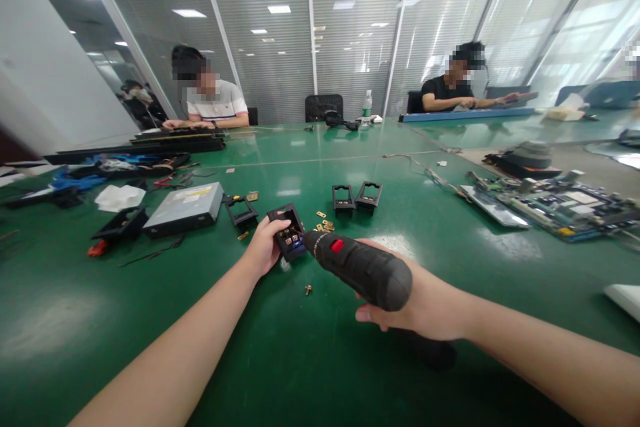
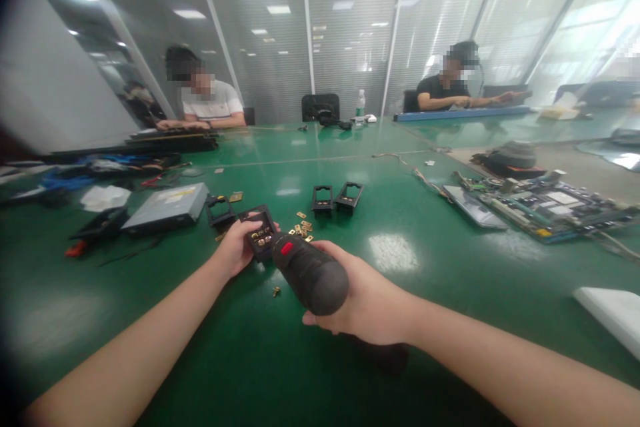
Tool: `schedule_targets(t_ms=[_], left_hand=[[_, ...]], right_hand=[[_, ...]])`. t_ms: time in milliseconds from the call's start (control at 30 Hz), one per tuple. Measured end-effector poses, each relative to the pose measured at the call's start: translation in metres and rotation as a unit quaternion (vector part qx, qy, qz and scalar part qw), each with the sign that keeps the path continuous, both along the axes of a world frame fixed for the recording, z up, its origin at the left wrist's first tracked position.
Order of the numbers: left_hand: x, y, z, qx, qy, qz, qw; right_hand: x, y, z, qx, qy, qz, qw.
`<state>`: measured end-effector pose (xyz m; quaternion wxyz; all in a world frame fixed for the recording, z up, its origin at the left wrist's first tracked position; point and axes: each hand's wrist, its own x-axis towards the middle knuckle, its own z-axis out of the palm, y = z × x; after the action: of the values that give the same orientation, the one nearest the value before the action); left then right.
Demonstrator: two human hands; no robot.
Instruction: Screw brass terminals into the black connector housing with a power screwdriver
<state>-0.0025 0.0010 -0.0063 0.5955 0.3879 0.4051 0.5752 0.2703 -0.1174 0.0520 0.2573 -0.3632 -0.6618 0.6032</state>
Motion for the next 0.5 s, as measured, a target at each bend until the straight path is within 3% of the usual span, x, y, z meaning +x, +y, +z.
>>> schedule_targets(t_ms=[500], left_hand=[[-0.0007,0.0013,-0.0006,-0.001,0.012,-0.006,1.000]], right_hand=[[-0.0013,-0.0005,0.0078,0.026,-0.034,-0.001,0.999]])
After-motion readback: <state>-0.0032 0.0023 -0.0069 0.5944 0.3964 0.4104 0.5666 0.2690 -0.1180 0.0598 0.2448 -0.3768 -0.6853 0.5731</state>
